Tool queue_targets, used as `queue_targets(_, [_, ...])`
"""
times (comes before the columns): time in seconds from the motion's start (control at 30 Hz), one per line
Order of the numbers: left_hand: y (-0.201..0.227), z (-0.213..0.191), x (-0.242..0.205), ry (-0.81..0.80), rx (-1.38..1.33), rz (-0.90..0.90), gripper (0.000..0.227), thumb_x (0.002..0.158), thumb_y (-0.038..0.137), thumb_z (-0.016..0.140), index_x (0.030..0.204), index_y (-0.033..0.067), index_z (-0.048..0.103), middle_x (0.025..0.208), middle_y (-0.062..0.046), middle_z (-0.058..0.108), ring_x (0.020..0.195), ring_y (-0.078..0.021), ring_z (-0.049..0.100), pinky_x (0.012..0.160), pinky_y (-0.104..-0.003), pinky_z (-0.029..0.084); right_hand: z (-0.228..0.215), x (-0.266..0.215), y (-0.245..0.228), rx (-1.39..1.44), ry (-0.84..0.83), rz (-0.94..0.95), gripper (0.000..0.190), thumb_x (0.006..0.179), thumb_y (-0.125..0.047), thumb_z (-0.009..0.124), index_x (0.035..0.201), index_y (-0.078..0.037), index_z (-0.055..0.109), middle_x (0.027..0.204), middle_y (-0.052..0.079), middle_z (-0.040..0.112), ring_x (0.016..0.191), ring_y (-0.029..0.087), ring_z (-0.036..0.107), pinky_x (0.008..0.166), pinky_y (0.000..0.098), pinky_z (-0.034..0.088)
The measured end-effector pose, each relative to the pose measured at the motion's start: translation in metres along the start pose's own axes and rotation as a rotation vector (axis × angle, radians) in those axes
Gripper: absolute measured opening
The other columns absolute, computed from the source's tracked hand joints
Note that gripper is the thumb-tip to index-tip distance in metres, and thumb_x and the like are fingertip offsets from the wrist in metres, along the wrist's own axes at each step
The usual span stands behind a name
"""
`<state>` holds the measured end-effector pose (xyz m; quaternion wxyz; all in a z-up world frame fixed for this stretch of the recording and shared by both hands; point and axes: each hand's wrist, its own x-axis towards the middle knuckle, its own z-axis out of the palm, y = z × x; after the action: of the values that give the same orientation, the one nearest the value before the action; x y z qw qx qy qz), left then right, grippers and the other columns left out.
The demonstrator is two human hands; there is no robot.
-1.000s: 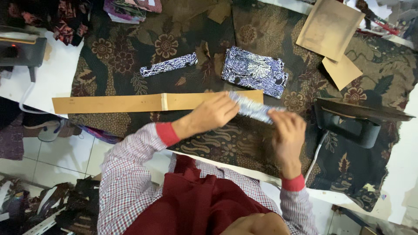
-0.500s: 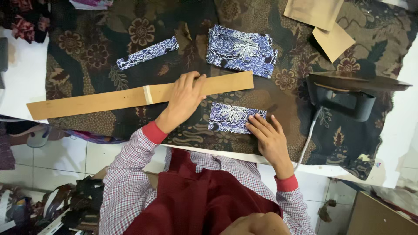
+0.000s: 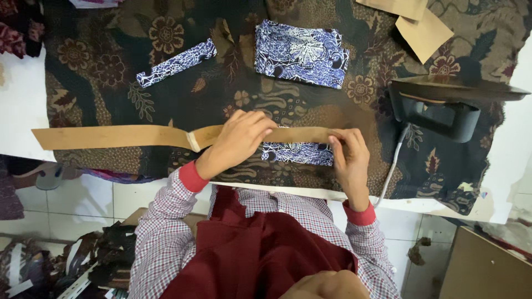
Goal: The person irons small patterned fabric strips and a larger black fabric piece on a table using a handheld iron. They repeatedly fold, align, and press the fabric pieces, occasionally adjusting their position on the work surface.
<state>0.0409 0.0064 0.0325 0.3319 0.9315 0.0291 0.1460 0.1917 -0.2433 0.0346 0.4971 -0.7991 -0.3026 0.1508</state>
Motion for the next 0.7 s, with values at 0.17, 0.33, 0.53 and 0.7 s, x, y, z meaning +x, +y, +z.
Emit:
queue_targets(0.17, [-0.004,0.002,-0.003,-0.048,0.091,-0.108,0.024,0.094,0.017,0.066,0.118,0.0103,0.067,0.102,-0.005,0.066,0.095,-0.0245,0.064,0.083,-0.040,0.044,-0.009,-0.010,0.009,0.008,0.017,0.238,0.024,0.098,-0.006,0.072,0.121,0.000,0.068,0.094,0.009,0.072,0.085,0.013,0.066,0.077,0.0247,0.054])
queue_targets(0.33, [-0.007,0.001,-0.012,-0.073,0.038,-0.229,0.031,0.092,0.012,0.069,0.123,0.0109,0.065,0.103,-0.006,0.062,0.094,-0.0267,0.063,0.083,-0.041,0.046,-0.011,-0.017,0.015,-0.173,0.055,0.157,0.039,0.097,-0.008,0.074,0.132,0.000,0.059,0.094,0.010,0.074,0.085,0.015,0.072,0.074,0.0281,0.058])
queue_targets(0.53, [-0.004,-0.001,-0.010,-0.058,-0.002,-0.264,0.029,0.092,0.008,0.067,0.121,0.0103,0.065,0.110,-0.009,0.061,0.094,-0.0331,0.062,0.084,-0.044,0.049,-0.013,-0.012,0.015,-0.370,0.063,0.171,0.045,0.093,-0.012,0.080,0.129,-0.001,0.056,0.086,0.010,0.073,0.074,0.019,0.072,0.064,0.0310,0.055])
queue_targets(0.7, [0.002,0.000,-0.012,-0.070,-0.002,-0.308,0.029,0.093,0.008,0.068,0.122,0.0094,0.065,0.109,-0.010,0.060,0.093,-0.0335,0.062,0.083,-0.045,0.049,-0.010,-0.009,0.015,-0.368,0.086,0.188,0.044,0.090,-0.014,0.082,0.124,-0.002,0.056,0.084,0.009,0.073,0.072,0.019,0.072,0.062,0.0308,0.055])
